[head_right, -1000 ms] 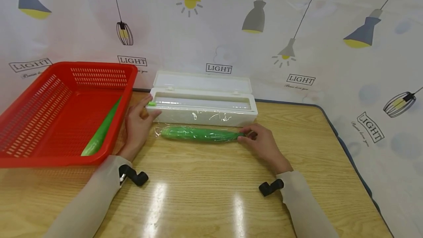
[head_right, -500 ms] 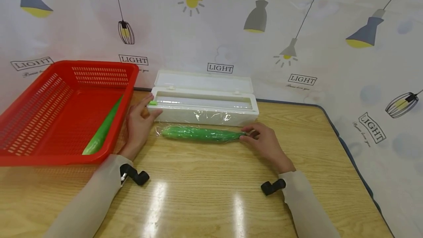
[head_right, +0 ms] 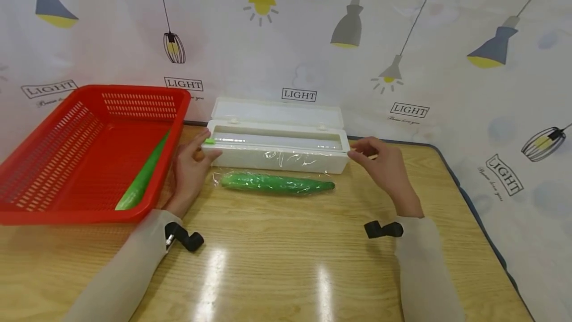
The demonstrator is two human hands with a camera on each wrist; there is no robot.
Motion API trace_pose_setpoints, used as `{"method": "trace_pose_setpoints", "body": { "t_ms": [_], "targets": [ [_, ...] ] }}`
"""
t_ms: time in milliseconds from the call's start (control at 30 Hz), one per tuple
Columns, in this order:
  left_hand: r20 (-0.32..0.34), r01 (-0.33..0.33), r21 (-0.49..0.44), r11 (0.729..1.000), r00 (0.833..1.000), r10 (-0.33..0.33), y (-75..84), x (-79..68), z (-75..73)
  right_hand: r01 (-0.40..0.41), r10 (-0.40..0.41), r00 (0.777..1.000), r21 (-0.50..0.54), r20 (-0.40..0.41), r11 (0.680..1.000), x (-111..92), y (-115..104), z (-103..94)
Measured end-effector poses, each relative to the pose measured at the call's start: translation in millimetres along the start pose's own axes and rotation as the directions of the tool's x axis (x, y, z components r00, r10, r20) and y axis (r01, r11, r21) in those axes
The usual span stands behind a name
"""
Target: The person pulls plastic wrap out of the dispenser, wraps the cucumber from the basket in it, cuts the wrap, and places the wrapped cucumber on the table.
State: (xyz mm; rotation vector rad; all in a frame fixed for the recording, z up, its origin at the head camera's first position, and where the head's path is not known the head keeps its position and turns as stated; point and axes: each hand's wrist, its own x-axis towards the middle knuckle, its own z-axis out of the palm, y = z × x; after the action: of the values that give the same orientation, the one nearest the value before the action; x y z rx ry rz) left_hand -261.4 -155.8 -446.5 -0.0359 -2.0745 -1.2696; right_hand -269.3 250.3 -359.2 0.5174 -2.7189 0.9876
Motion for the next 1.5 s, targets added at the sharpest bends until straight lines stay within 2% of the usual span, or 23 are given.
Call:
{"method": "trace_pose_setpoints", "body": {
  "t_ms": [67, 167, 300, 433, 700, 867, 1000, 1300, 1500],
  "targets": [
    [-0.006, 0.014, -0.019, 1.000, 1.000, -0.014, -0.5, -0.2, 0.6, 0.046, -0.046, 0.999, 0.031, 0.007, 0.998, 10, -16, 2.6],
    [-0.008, 0.053, -0.060, 0.997, 0.999, -0.054, -2.3, -1.2, 1.3, 0.110, -0.116, 0.992, 0.094, 0.058, 0.989, 27, -45, 15.4],
    [0.011, 0.091, -0.125, 0.988, 0.996, -0.090, -4.4, -1.6, 2.0, 0.203, -0.219, 0.968, 0.132, 0.122, 0.970, 48, -82, 36.8],
    [0.016, 0.097, -0.156, 0.983, 0.995, -0.096, -5.2, -0.2, 1.7, 0.277, -0.293, 0.946, 0.124, 0.138, 0.953, 63, -110, 60.5],
    [0.015, 0.076, -0.142, 0.987, 0.997, -0.075, -3.8, 1.4, 0.4, 0.324, -0.352, 0.920, 0.171, 0.172, 0.930, 83, -152, 115.3],
    [0.004, 0.090, -0.164, 0.982, 0.996, -0.090, -4.9, 1.3, 0.6, 0.321, -0.347, 0.913, 0.144, 0.214, 0.936, 96, -166, 148.6],
    [0.001, 0.096, -0.175, 0.980, 0.995, -0.098, -5.9, 0.9, 0.5, 0.330, -0.339, 0.911, 0.081, 0.234, 0.941, 104, -173, 165.4],
    [-0.011, 0.105, -0.115, 0.988, 0.994, -0.107, -0.3, -0.5, 0.9, 0.351, -0.309, 0.904, -0.101, 0.297, 0.931, 110, -188, 177.9],
    [-0.017, 0.106, -0.106, 0.989, 0.994, -0.108, -2.7, -0.6, -0.5, 0.397, -0.339, 0.887, -0.142, 0.312, 0.907, 112, -190, 182.3]
  ]
}}
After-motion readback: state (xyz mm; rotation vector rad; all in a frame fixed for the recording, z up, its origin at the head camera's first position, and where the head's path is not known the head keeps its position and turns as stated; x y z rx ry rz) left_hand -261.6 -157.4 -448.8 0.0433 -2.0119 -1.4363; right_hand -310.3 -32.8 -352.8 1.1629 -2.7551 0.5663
